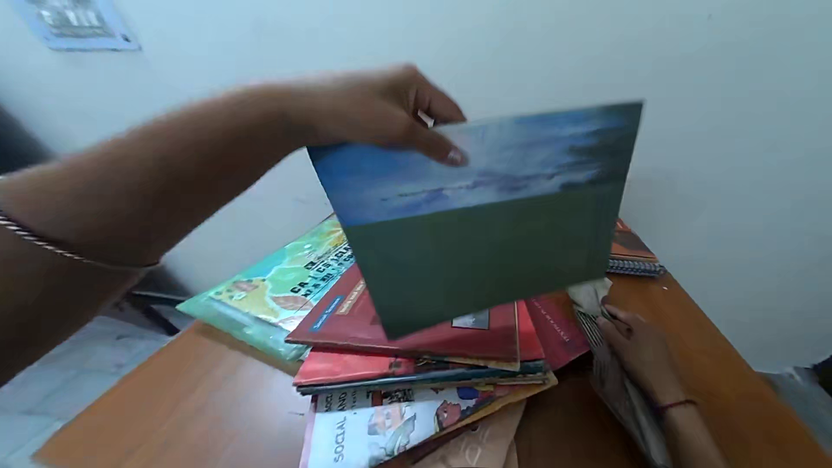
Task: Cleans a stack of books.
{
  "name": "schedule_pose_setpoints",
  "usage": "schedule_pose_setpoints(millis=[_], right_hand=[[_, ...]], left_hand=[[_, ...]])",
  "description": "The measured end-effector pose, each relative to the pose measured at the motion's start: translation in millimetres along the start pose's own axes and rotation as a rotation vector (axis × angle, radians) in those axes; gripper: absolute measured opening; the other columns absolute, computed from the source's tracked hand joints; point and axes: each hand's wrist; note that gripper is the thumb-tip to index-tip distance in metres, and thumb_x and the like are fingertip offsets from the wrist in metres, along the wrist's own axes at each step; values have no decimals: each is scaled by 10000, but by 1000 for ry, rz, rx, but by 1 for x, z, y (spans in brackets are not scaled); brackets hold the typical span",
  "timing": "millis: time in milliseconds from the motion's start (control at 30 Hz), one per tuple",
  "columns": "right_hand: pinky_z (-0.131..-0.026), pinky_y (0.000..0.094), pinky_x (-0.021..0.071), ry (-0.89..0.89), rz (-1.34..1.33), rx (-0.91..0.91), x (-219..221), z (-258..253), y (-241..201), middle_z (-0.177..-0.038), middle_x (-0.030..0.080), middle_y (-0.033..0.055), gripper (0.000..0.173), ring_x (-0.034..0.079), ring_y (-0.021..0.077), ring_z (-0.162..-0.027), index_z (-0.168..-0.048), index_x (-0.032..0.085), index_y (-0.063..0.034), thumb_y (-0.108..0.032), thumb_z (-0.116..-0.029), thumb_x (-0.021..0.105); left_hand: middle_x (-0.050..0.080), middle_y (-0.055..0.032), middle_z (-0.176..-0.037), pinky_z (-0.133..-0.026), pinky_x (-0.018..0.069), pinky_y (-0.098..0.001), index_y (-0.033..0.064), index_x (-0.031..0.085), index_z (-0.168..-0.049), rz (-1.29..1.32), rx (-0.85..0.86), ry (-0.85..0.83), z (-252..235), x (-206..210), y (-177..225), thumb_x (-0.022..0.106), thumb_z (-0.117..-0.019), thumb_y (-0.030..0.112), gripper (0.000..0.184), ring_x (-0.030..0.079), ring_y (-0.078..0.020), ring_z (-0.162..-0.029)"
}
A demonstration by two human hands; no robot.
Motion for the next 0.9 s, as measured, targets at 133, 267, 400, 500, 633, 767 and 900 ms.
schedule_pose_setpoints(millis=[133, 267, 400, 500, 633, 767, 900], right_hand=[[-929, 665, 466, 301, 34, 17, -22, -2, 15, -1181, 646, 351, 346, 632, 497, -1069, -1288, 641, 99, -117, -1020, 597], [-985, 673, 427, 535, 13, 70, -42, -3, 25, -1244, 617, 375, 364, 596, 525, -1161, -1324, 613, 106, -112, -1038, 561], [-1003, 634, 430, 597, -46, 147, -45, -6, 29, -1304, 591, 356, 354, 588, 493, -1189, -1325, 616, 96, -117, -1047, 566], [-987, 623, 438, 598, -52, 173, -43, -7, 29, -1281, 608, 341, 339, 599, 475, -1159, -1315, 624, 86, -110, -1043, 571], [-977, 609, 454, 617, -47, 168, -43, -6, 25, -1275, 611, 335, 336, 605, 468, -1154, -1307, 629, 87, -104, -1034, 586], [-959, 615, 455, 618, -59, 136, -41, -4, 24, -1258, 624, 327, 329, 613, 458, -1133, -1292, 645, 79, -115, -1033, 585], [-960, 571, 469, 633, -106, 105, -43, -4, 27, -1289, 623, 316, 335, 622, 423, -1137, -1295, 639, 85, -117, -1038, 568]], left_hand=[[665, 66, -830, -594, 484, -142, 127, 722, -1059, -301, 105, 246, -47, 3, 42, 685, -968, 192, 117, 564, 54, -642], [699, -170, -1047, -810, 521, -491, 12, 717, -1141, -460, 262, 414, -120, 54, 38, 627, -992, 159, 228, 666, -274, -887], [689, -230, -1177, -884, 521, -600, 37, 685, -1299, -488, 293, 390, -185, 159, 2, 523, -1036, 90, 314, 654, -435, -1117], [681, -235, -1201, -862, 533, -591, 18, 657, -1323, -540, 345, 151, -200, 233, -29, 521, -1016, -1, 337, 648, -443, -1132], [667, -263, -1175, -825, 536, -591, -16, 652, -1299, -568, 438, -100, -199, 278, -57, 513, -1015, -16, 316, 657, -466, -1069], [626, -273, -1279, -876, 513, -602, 5, 567, -1420, -575, 327, -265, -198, 278, -64, 495, -1085, 221, 405, 633, -470, -1136], [500, -248, -1478, -981, 457, -605, 35, 481, -1505, -590, 142, -454, -199, 274, -46, 400, -1109, 380, 531, 523, -444, -1317]])
Point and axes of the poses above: each hand's wrist, its own z-axis away from the middle knuckle, its own x-axis out of the palm, y = z × x
